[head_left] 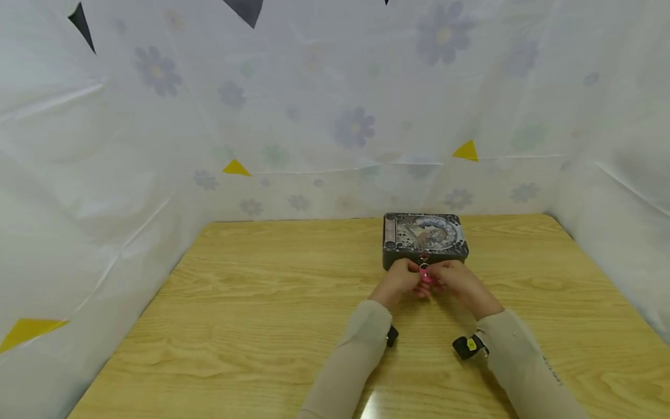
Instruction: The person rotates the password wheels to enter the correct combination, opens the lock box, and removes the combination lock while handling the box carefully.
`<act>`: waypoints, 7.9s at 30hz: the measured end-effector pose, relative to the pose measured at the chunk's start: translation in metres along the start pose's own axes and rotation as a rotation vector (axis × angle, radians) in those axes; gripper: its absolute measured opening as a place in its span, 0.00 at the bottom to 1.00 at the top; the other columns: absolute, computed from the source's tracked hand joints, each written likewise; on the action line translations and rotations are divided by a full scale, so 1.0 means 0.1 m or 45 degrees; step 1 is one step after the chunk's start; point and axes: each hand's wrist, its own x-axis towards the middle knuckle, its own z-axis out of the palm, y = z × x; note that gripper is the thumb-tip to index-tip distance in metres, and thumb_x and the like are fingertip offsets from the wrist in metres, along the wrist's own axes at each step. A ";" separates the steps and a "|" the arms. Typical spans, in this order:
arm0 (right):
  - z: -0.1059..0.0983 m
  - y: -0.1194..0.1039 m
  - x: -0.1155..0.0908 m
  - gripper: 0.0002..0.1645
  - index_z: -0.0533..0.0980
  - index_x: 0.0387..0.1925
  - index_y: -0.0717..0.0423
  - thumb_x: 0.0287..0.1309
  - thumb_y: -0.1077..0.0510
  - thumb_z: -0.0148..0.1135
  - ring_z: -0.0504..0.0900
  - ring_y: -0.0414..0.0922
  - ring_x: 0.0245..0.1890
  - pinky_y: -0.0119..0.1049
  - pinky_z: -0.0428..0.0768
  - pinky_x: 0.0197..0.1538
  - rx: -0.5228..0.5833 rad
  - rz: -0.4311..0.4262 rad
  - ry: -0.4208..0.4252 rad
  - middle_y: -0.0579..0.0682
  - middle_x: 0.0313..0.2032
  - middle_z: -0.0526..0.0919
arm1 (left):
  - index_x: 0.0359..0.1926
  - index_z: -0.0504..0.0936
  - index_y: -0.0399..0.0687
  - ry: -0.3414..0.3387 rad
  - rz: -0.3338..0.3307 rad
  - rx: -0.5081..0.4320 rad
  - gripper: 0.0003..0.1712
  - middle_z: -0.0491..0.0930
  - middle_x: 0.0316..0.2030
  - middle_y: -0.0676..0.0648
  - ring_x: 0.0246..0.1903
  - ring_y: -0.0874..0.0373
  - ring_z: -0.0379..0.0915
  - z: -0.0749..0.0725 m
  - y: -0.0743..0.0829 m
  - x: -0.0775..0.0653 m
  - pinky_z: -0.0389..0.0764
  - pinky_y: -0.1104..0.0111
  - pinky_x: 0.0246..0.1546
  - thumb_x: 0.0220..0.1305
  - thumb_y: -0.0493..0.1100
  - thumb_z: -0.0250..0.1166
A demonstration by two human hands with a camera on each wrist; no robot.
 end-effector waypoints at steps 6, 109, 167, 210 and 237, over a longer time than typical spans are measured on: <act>-0.02 0.00 0.01 0.19 0.70 0.48 0.80 0.67 0.64 0.45 0.76 0.37 0.28 0.30 0.79 0.36 0.012 0.022 -0.033 0.45 0.30 0.78 | 0.38 0.70 0.36 -0.002 0.003 -0.009 0.03 0.81 0.25 0.36 0.30 0.39 0.83 0.00 0.02 -0.02 0.85 0.63 0.29 0.66 0.27 0.53; -0.01 0.04 0.02 0.20 0.70 0.49 0.80 0.70 0.64 0.42 0.78 0.38 0.30 0.31 0.81 0.37 0.075 0.014 -0.136 0.47 0.30 0.79 | 0.42 0.71 0.37 -0.017 -0.015 0.013 0.03 0.81 0.24 0.38 0.27 0.43 0.83 -0.01 0.03 -0.05 0.85 0.60 0.30 0.68 0.30 0.55; 0.00 0.04 0.06 0.14 0.77 0.34 0.64 0.69 0.64 0.45 0.77 0.39 0.27 0.32 0.79 0.35 0.138 0.043 -0.136 0.46 0.26 0.78 | 0.44 0.75 0.30 -0.036 -0.063 0.014 0.07 0.83 0.28 0.36 0.27 0.47 0.83 -0.03 0.05 -0.04 0.85 0.62 0.32 0.68 0.29 0.54; 0.00 0.04 0.06 0.14 0.75 0.42 0.73 0.67 0.64 0.47 0.79 0.38 0.28 0.31 0.82 0.37 0.163 0.106 -0.072 0.46 0.27 0.79 | 0.42 0.72 0.32 -0.004 -0.029 0.026 0.04 0.82 0.27 0.35 0.26 0.45 0.83 -0.01 0.07 -0.06 0.85 0.61 0.30 0.68 0.29 0.54; -0.01 0.04 0.04 0.18 0.71 0.48 0.79 0.70 0.65 0.43 0.79 0.37 0.29 0.31 0.81 0.38 0.092 0.042 -0.117 0.46 0.28 0.80 | 0.44 0.71 0.34 0.019 -0.019 0.030 0.05 0.80 0.23 0.39 0.20 0.52 0.79 0.00 0.05 -0.05 0.85 0.62 0.29 0.67 0.28 0.54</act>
